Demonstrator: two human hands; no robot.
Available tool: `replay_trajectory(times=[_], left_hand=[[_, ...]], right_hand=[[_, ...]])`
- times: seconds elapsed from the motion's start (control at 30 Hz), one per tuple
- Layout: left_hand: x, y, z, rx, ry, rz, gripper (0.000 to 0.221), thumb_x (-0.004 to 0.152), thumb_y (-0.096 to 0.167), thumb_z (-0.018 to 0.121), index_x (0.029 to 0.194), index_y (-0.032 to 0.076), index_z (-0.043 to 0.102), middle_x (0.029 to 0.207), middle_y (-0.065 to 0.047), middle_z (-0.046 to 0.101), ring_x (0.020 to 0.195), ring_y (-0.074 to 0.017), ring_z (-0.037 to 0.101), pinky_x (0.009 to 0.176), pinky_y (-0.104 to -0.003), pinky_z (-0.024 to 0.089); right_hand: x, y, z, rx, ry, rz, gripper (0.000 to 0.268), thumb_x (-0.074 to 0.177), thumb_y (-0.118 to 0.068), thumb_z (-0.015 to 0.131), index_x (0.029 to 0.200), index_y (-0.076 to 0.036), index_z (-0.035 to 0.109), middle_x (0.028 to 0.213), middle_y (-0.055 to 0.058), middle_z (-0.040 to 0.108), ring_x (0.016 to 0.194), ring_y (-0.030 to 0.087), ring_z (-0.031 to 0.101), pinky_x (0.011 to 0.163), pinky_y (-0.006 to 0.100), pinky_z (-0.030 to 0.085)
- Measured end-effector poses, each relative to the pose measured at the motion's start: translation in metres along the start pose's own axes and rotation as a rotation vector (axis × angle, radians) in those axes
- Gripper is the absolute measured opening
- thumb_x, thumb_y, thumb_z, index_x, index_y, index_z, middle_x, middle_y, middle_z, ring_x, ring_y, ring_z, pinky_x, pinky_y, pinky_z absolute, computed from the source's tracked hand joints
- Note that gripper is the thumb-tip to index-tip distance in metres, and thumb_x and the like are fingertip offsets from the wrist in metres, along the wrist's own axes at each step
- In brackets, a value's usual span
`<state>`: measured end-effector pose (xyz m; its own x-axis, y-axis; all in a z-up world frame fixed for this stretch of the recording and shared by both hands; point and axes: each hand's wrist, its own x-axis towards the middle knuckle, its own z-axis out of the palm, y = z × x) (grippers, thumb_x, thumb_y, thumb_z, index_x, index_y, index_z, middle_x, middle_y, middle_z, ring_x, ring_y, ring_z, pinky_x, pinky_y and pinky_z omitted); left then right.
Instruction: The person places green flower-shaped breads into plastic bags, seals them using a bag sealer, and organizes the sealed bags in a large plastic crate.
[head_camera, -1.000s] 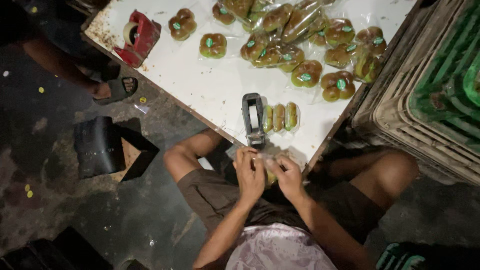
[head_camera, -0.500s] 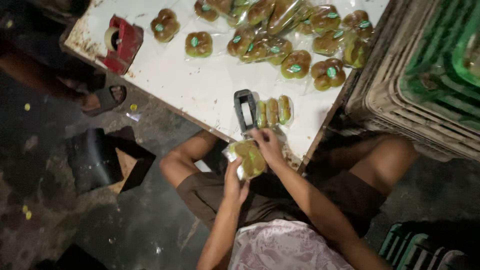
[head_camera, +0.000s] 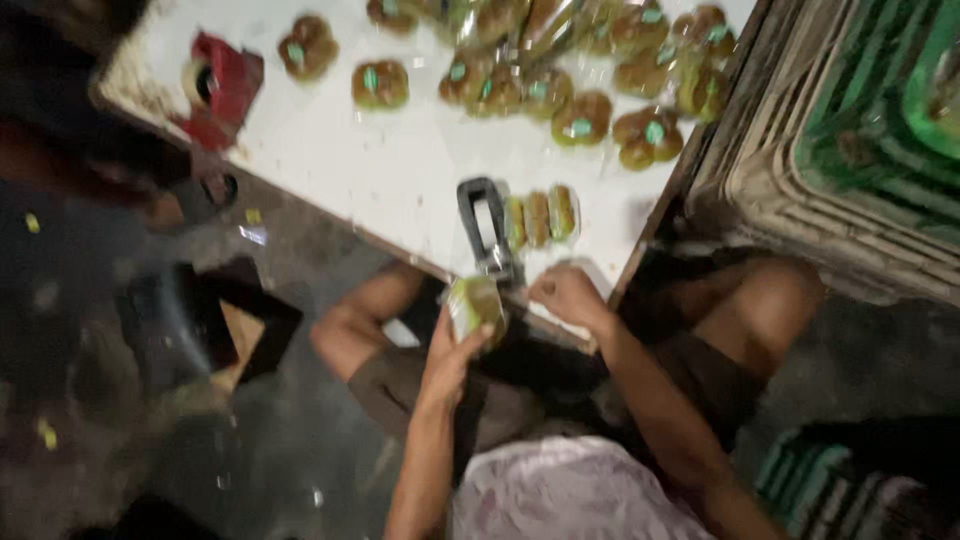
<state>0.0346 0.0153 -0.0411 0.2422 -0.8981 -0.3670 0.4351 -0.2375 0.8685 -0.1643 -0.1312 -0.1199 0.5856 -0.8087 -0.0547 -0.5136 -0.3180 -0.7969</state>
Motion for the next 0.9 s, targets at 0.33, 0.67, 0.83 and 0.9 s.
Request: replay_trajectory(times=[0.33, 0.67, 0.83, 0.9], left_hand=[[0.003, -0.005, 0.034, 0.224, -0.243, -0.197, 0.082, 0.084, 0.019, 0.076, 0.156, 0.004, 0.041, 0.125, -0.011, 0.062, 0.104, -0.0192, 0.058, 0.084, -0.033, 0.047], [0.069, 0.035, 0.050, -0.111, -0.049, -0.058, 0.054, 0.106, 0.041, 0.053, 0.140, 0.000, 0.059, 0.133, -0.014, 0.065, 0.127, -0.0260, 0.058, 0.105, -0.038, 0.048], [0.222, 0.007, 0.120, 0.625, -0.070, 0.232, 0.067, 0.089, 0.050, 0.067, 0.133, 0.001, 0.059, 0.126, -0.016, 0.068, 0.111, -0.0300, 0.071, 0.094, -0.043, 0.057], [0.296, -0.009, 0.159, 1.158, -0.106, 0.371, 0.076, 0.088, 0.062, 0.075, 0.130, -0.001, 0.065, 0.125, -0.024, 0.068, 0.118, -0.0381, 0.066, 0.104, -0.045, 0.052]], right_hand=[[-0.001, -0.095, -0.082, 0.125, -0.382, 0.239, 0.046, 0.073, -0.035, 0.092, 0.090, 0.000, 0.069, 0.091, 0.013, 0.070, 0.083, 0.023, 0.065, 0.075, 0.037, 0.052], [-0.014, -0.037, -0.061, 0.296, 0.321, 0.114, 0.071, 0.087, -0.032, 0.082, 0.144, -0.005, 0.049, 0.128, 0.018, 0.065, 0.121, 0.030, 0.065, 0.102, 0.040, 0.052], [0.022, 0.031, -0.044, -0.035, 0.756, 0.125, 0.064, 0.093, -0.021, 0.077, 0.146, -0.001, 0.047, 0.136, 0.025, 0.056, 0.126, 0.043, 0.057, 0.107, 0.048, 0.047], [0.033, 0.044, -0.037, -0.056, 0.564, 0.150, 0.060, 0.089, -0.022, 0.079, 0.140, -0.002, 0.053, 0.133, 0.028, 0.053, 0.120, 0.046, 0.054, 0.099, 0.048, 0.047]])
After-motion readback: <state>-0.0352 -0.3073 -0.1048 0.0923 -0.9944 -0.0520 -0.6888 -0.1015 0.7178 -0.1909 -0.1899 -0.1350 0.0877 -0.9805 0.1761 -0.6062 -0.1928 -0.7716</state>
